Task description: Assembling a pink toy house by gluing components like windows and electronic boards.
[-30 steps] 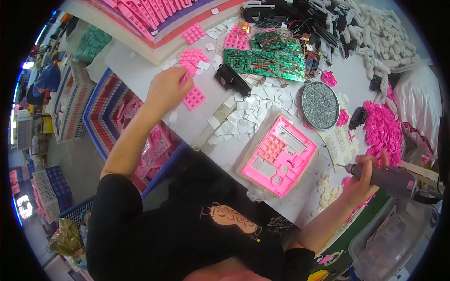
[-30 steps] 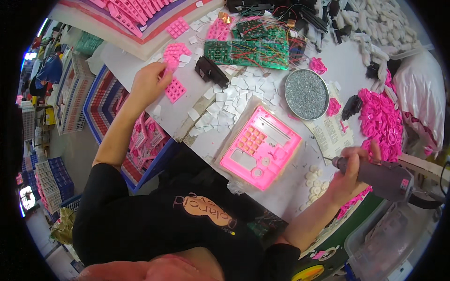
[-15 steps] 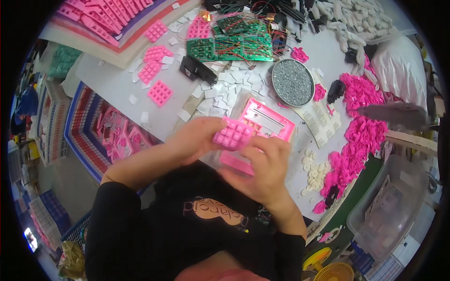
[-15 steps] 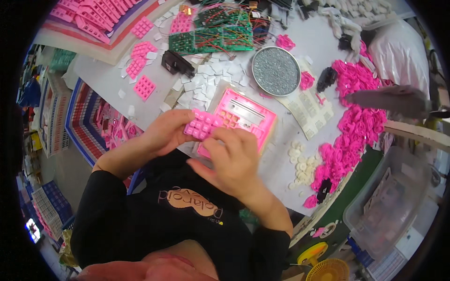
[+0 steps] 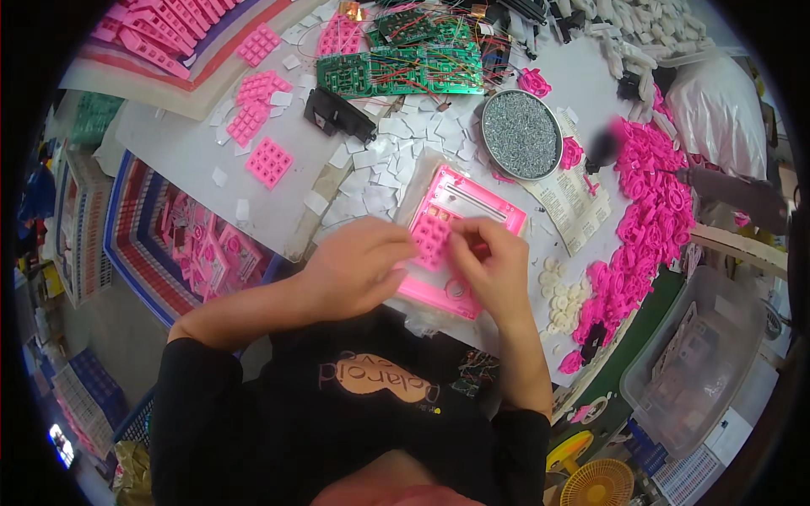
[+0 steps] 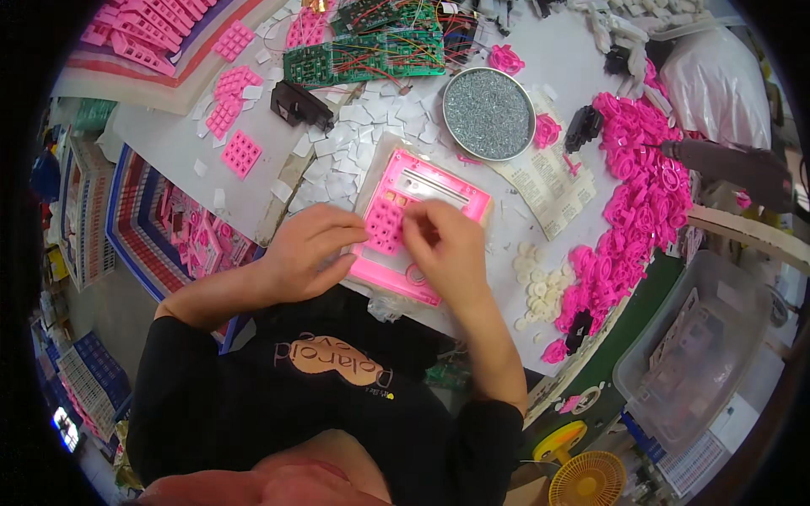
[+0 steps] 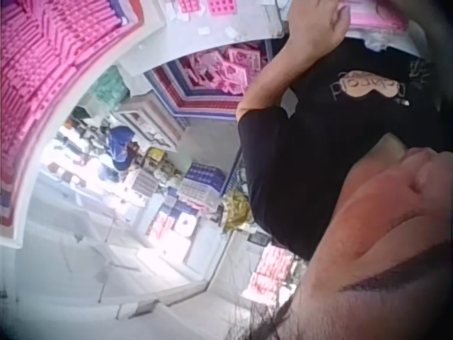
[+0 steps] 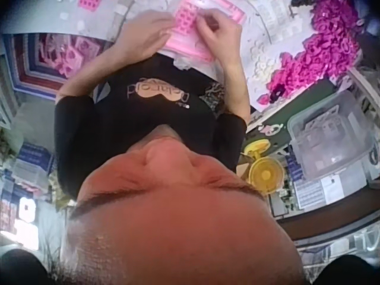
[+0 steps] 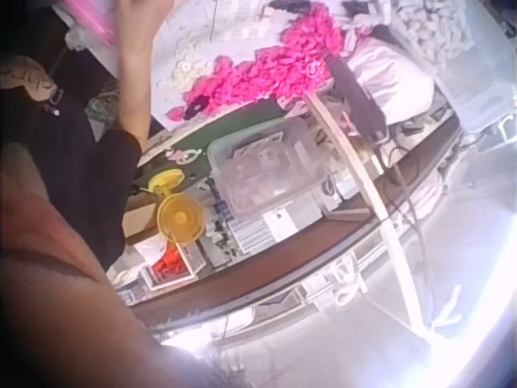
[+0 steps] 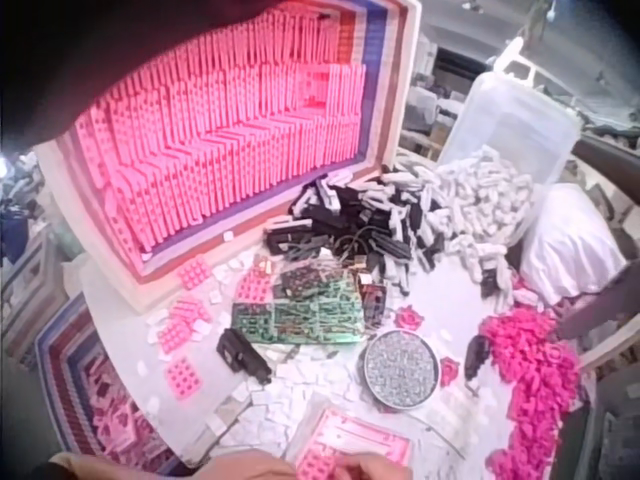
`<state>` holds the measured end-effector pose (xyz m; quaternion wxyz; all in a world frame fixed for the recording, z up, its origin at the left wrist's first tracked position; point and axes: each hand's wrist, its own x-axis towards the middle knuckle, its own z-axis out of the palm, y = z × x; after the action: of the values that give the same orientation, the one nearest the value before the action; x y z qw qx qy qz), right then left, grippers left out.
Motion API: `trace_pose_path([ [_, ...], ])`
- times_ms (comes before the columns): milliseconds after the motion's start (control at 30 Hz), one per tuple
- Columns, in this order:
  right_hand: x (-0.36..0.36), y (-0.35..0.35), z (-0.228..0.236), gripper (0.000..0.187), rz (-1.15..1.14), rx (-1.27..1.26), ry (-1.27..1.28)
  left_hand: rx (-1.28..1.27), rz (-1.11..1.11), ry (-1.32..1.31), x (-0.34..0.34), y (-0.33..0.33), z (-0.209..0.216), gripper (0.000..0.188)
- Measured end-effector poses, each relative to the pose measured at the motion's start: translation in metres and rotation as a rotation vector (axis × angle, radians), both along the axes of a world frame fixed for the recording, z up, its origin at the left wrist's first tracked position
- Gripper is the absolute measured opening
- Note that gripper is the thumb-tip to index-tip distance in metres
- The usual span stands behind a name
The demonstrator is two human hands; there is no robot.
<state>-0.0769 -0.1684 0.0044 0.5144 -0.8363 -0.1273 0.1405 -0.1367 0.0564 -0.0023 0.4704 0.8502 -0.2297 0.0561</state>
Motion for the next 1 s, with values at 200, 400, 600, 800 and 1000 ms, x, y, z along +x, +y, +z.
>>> trace_pose_path([
  [200, 0.013, 0.007, 0.003, 0.017, 0.044, -0.239, -0.195, 0.221, -0.037, -0.160, 0.013, -0.008, -0.014, 0.035],
  [400, 0.002, 0.002, 0.009, 0.044, 0.126, -0.349, -0.617, 0.176, -0.095, -0.220, 0.015, 0.001, -0.011, 0.032],
  [600, -0.029, 0.008, 0.005, 0.099, 0.550, -0.623, -0.480, 0.225, 0.279, -0.227, 0.075, 0.062, 0.006, 0.014],
  [800, -0.035, 0.013, 0.000, 0.104, 0.558, -0.703, -0.463, 0.919, 0.674, 0.424, 0.169, 0.110, 0.023, 0.058],
  [1000, -0.035, 0.009, -0.002, 0.101, 0.570, -0.654, -0.482, 0.511, 0.885, 0.256, 0.181, 0.100, -0.020, 0.057],
])
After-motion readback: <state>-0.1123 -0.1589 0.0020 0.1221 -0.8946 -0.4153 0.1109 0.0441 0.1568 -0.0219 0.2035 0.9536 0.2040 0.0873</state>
